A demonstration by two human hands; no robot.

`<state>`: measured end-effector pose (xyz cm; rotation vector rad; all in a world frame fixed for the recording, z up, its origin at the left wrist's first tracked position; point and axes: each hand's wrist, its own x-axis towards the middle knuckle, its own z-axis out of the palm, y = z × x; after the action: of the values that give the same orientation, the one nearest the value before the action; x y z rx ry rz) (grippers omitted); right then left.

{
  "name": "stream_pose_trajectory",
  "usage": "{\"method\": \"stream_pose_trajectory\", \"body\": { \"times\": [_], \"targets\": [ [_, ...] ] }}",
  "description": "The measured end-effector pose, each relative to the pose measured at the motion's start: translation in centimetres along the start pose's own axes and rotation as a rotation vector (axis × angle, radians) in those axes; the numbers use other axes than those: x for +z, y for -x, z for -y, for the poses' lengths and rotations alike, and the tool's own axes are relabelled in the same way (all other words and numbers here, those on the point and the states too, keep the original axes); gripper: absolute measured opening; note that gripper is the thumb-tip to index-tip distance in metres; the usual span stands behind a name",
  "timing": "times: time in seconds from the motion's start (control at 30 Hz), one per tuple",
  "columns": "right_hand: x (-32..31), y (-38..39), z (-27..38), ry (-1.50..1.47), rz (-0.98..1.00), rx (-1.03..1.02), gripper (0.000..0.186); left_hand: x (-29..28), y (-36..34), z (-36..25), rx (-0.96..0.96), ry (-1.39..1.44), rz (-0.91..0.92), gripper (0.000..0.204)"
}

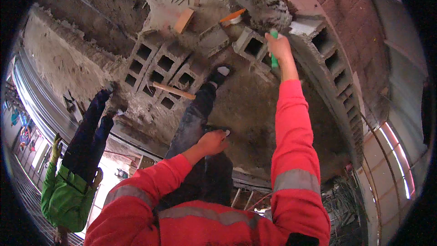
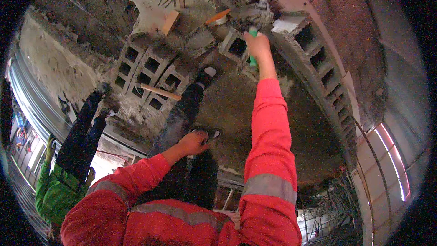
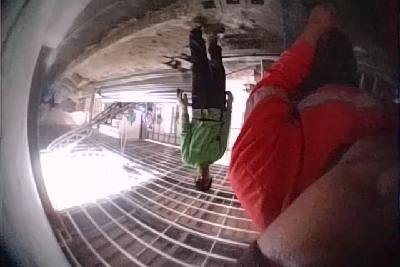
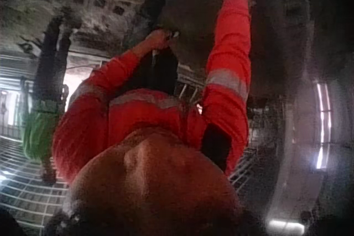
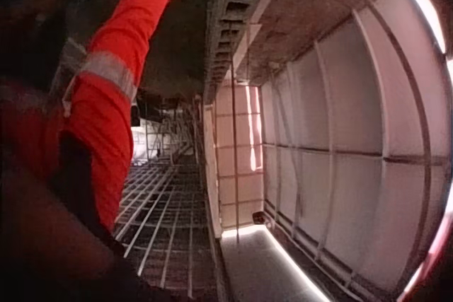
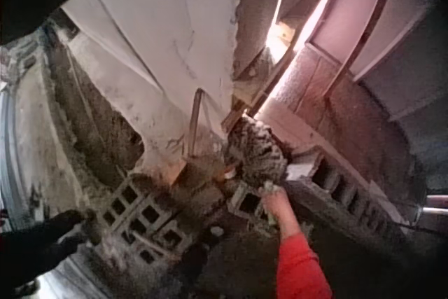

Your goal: The person lays hollow concrete blocks onto a mortar bed, using a trowel to apply mortar and a hammer to tap the blocks into place. They also use a green marker to mark the blocks and a piece of cloth to wipe excess mortar.

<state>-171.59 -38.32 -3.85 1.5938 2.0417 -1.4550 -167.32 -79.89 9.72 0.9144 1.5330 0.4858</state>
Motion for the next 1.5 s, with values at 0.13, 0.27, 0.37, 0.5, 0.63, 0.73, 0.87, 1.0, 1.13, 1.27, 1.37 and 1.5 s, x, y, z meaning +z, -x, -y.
{"method": "stream_pose_trajectory", "body": {
  "times": [0.13,0.27,0.37,0.5,0.63,0.73,0.87,1.0,1.13,1.27,1.37,1.5],
  "targets": [
    [-0.2,-4.0,4.8,0.169,-0.104,0.015,0.036,-0.6,-0.6,0.0,-0.035,0.041,-0.005,0.029],
    [0.1,-2.5,10.3,0.383,-0.183,-0.007,0.039,-0.3,-0.6,0.3,-0.071,0.017,0.003,0.029],
    [-0.1,-0.6,9.9,0.439,-0.221,-0.021,0.044,-0.8,-0.9,-0.4,-0.092,0.032,-0.004,0.029],
    [0.7,2.8,6.1,0.484,-0.32,-0.084,0.05,-0.7,-1.5,-1.2,-0.105,0.014,0.052,0.03],
    [0.4,5.6,6.4,0.383,-0.313,-0.07,0.051,0.5,-1.4,-0.8,-0.106,-0.027,-0.006,0.031],
    [-0.5,3.5,6.9,0.33,-0.369,-0.159,0.043,0.0,-1.8,-1.5,-0.083,-0.024,0.02,0.031],
    [-2.8,-2.9,8.9,0.281,-0.293,-0.165,0.034,-0.3,-2.3,-1.3,-0.103,-0.004,0.126,0.03],
    [1.5,3.8,7.2,0.082,-0.323,-0.209,0.057,-1.5,-1.9,-1.8,-0.118,-0.009,0.056,0.029],
    [8.2,9.9,-3.6,-0.001,-0.172,-0.035,0.041,-1.5,-2.1,-1.9,-0.145,-0.024,0.114,0.032],
    [11.0,8.2,-7.7,0.08,-0.217,-0.036,0.036,0.0,-1.5,-0.2,-0.109,-0.091,0.136,0.03],
    [10.3,4.2,-8.4,0.221,-0.157,0.022,0.036,-0.9,-1.9,-0.6,-0.137,-0.038,0.201,0.03],
    [7.5,1.7,-7.1,0.241,-0.21,-0.047,0.032,-1.0,-2.0,-1.2,-0.121,-0.03,0.192,0.027]
  ]
}}
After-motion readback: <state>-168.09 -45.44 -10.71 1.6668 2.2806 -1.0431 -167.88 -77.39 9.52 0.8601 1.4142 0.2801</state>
